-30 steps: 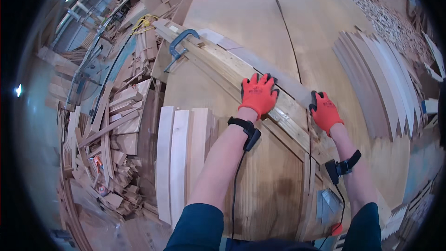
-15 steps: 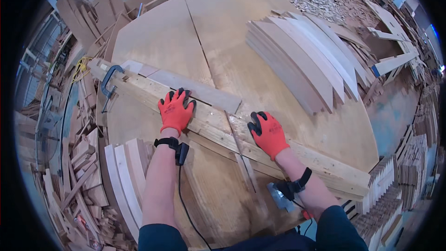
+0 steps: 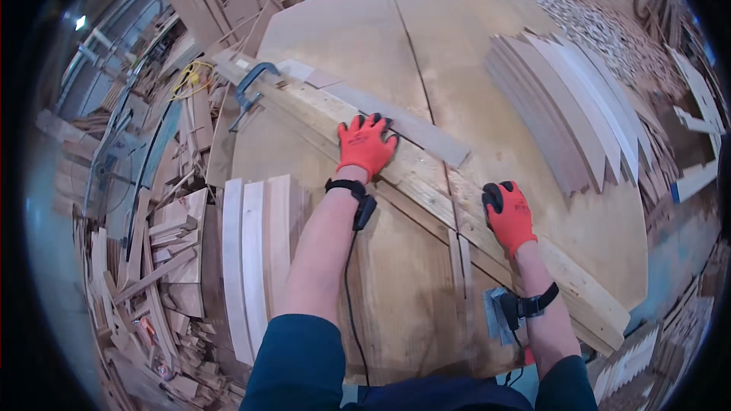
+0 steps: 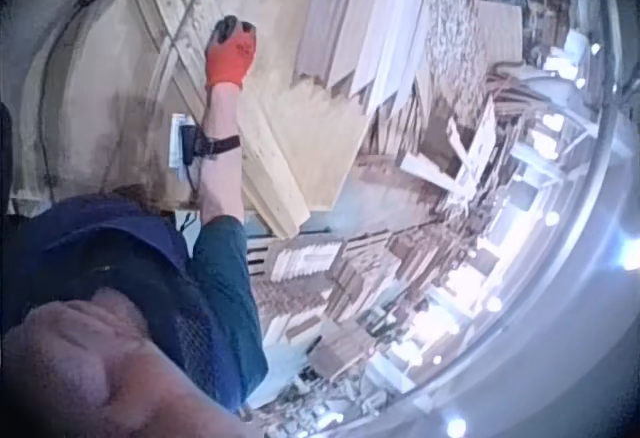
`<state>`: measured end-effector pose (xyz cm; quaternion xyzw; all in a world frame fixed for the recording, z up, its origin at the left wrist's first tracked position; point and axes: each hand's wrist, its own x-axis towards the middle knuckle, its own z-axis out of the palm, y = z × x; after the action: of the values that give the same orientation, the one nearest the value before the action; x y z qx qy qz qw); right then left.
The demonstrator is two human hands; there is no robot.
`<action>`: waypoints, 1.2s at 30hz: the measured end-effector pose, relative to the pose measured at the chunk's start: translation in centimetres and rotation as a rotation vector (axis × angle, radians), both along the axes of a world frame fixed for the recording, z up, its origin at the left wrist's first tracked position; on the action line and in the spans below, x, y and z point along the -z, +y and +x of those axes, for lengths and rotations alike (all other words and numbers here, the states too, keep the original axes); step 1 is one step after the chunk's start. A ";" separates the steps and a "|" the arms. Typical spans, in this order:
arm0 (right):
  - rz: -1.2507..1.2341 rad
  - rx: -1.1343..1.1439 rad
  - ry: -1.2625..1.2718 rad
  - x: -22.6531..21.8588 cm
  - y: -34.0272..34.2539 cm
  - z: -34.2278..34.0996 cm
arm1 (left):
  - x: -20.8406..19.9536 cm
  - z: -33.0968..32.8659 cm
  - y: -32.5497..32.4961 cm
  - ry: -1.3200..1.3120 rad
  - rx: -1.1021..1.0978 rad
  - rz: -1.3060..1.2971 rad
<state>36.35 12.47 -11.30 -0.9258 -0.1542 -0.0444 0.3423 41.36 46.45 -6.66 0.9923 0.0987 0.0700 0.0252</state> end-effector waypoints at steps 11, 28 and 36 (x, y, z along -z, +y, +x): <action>0.024 0.102 0.022 8.9 4.3 -1.4 | 5.6 -0.1 3.6 0.024 0.091 -0.037; 0.048 0.253 0.062 15.4 6.6 -2.1 | 11.5 -0.3 6.0 -0.197 0.210 -0.038; 0.023 0.208 0.132 14.0 6.6 -3.8 | 11.8 -1.5 6.1 -0.165 0.202 -0.025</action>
<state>32.53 19.08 -25.32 -0.9337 -0.0337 -0.0204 0.3558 39.84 52.54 -18.43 0.9877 -0.0034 0.1473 0.0525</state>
